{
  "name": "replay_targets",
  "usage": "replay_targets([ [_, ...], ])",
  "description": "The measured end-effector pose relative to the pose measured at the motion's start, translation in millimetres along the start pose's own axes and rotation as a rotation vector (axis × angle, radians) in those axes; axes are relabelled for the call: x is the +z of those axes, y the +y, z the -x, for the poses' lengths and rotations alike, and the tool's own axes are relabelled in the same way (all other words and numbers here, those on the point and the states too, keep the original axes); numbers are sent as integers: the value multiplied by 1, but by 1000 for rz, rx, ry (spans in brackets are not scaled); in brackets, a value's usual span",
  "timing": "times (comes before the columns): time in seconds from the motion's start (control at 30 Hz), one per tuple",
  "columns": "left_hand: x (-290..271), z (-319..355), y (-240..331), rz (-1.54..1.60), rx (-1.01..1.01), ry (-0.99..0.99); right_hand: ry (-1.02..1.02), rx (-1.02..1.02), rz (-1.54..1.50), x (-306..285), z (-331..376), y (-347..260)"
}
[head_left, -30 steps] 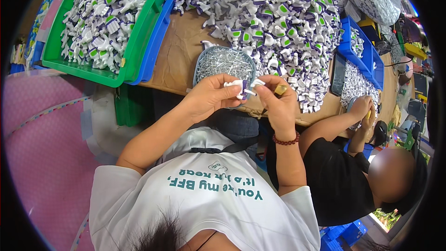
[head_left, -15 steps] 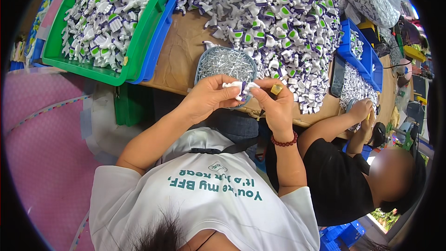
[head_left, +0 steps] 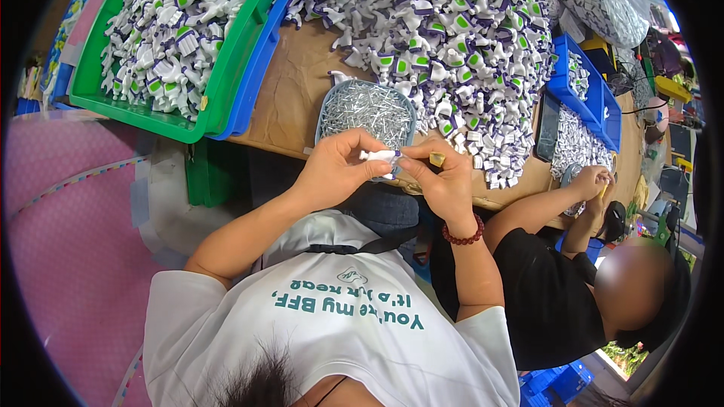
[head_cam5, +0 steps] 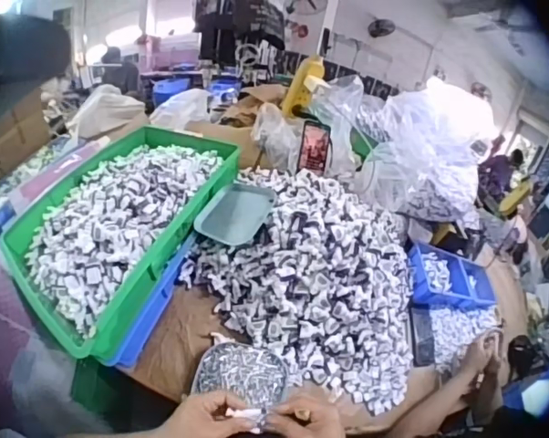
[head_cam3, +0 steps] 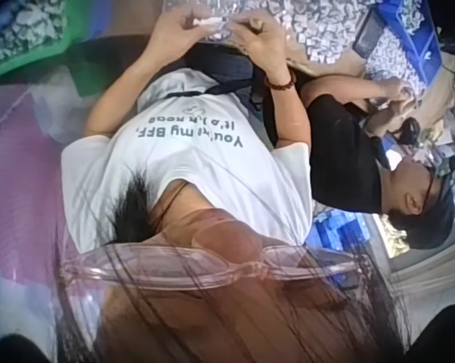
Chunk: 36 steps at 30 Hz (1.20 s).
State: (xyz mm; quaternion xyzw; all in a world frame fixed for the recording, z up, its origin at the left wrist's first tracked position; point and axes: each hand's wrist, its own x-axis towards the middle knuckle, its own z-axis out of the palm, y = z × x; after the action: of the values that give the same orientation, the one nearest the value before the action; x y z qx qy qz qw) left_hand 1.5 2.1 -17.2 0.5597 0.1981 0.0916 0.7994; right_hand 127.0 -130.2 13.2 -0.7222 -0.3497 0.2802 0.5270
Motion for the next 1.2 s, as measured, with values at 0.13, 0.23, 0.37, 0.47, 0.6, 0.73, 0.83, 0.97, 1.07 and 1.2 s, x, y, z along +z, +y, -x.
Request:
replay_targets([
  [0.13,0,2,3,-242,37,-16,34,19,63,4,2,2],
  [0.23,0,3,6,-347,52,-13,27,94,89,5,2,-2],
  [0.37,-4,-3,2,-371,-48,-147,-65,-31,208,1,-2,-2],
  [0.47,-3,-4,2,-478,-13,-282,-98,-124,272,-3,-6,-2],
  [0.6,-8,-7,7,160,-337,-137,-138,8,193,-13,2,-4],
  [0.73,-10,-8,8,257,-361,-162,-345,164,-1,-3,13,-23],
  [0.83,-8,-7,8,180,-341,-209,-345,144,-21,3,14,-20],
  [0.97,-5,-2,5,15,-270,-207,-371,155,-17,5,13,-19],
  [1.07,-5,2,7,-87,-209,-231,-362,98,-32,7,17,-13],
  [1.2,-4,8,0,-125,-185,-260,-333,80,-92,13,17,-5],
])
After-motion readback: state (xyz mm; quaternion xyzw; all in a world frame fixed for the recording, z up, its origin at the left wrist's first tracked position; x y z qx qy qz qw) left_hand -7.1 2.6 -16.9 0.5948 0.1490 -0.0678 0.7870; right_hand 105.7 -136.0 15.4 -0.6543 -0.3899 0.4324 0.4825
